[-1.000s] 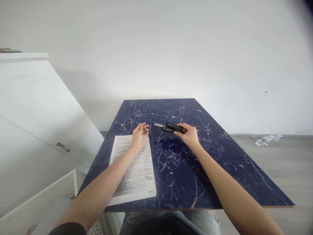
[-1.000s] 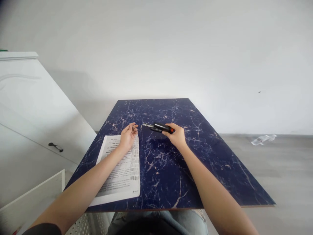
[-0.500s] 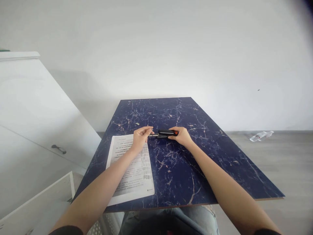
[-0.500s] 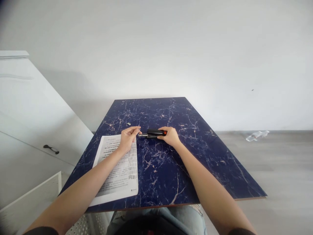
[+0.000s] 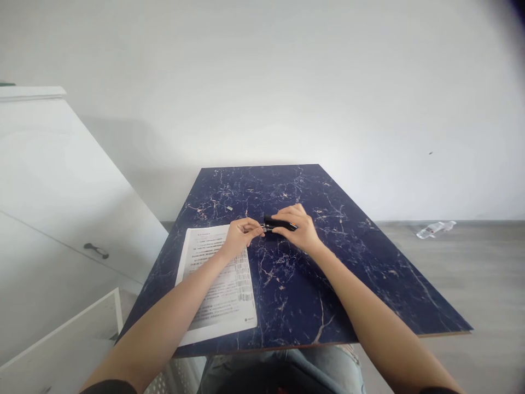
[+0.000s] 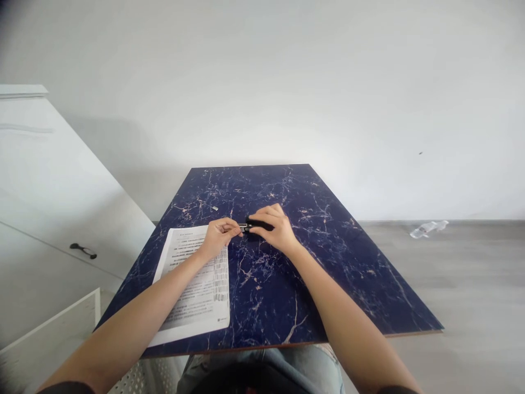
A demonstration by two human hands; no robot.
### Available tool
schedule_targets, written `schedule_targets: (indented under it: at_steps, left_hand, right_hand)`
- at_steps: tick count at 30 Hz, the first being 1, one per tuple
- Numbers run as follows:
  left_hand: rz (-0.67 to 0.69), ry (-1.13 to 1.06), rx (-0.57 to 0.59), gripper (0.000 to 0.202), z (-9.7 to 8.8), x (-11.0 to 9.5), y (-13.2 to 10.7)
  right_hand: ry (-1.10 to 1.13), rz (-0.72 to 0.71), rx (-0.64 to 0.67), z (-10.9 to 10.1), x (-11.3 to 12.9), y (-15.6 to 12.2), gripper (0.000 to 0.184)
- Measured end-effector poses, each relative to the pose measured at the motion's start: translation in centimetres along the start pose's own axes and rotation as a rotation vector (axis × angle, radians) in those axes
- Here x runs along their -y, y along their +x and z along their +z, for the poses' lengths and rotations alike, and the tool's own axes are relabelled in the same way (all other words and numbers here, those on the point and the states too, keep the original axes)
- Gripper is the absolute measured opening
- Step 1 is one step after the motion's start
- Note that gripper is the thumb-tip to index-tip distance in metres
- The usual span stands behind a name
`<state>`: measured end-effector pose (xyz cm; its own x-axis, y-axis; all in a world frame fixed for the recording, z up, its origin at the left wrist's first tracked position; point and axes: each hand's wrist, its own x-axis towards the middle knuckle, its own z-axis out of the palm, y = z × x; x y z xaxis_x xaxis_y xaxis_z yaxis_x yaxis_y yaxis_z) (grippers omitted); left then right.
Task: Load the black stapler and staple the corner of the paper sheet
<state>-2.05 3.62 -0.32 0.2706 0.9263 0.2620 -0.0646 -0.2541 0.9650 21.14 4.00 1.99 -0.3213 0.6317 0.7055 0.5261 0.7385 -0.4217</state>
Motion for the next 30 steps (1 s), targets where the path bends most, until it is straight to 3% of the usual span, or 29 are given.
schedule_targets:
  at_steps: [4,12,16,19,22,26,30]
  left_hand:
    - [-0.020,-0.009,0.007,0.033,0.0,0.3,-0.1]
    - [0.007,-0.004,0.048,0.029,0.0,-0.1,-0.2]
    - [0.072,-0.004,-0.001,0.029,-0.3,-0.3,0.0]
    - [0.081,-0.004,-0.068,0.033,-0.6,-0.2,0.3]
    - [0.055,-0.020,-0.091,0.033,-0.9,0.2,0.5]
    - [0.049,-0.007,-0.078,0.034,-0.9,0.4,0.5]
    - [0.043,-0.011,-0.107,0.034,-0.8,0.4,0.5]
  right_hand:
    - [0.176,-0.129,0.077,1.3,1.6,0.0,0.019]
    - [0.234,-0.065,0.057,1.2,1.9,-0.1,0.010]
    - [0.150,0.068,-0.075,-0.4,1.4,0.1,0.013]
    - [-0.009,0.269,-0.234,-2.1,-1.1,0.0,0.022]
    - [-0.181,0.453,-0.321,-3.5,-5.2,-0.6,0.026]
    - [-0.277,0.641,-0.325,-4.4,-10.4,-2.0,0.018]
    - [-0.235,0.807,-0.270,-4.2,-13.2,-3.2,0.014]
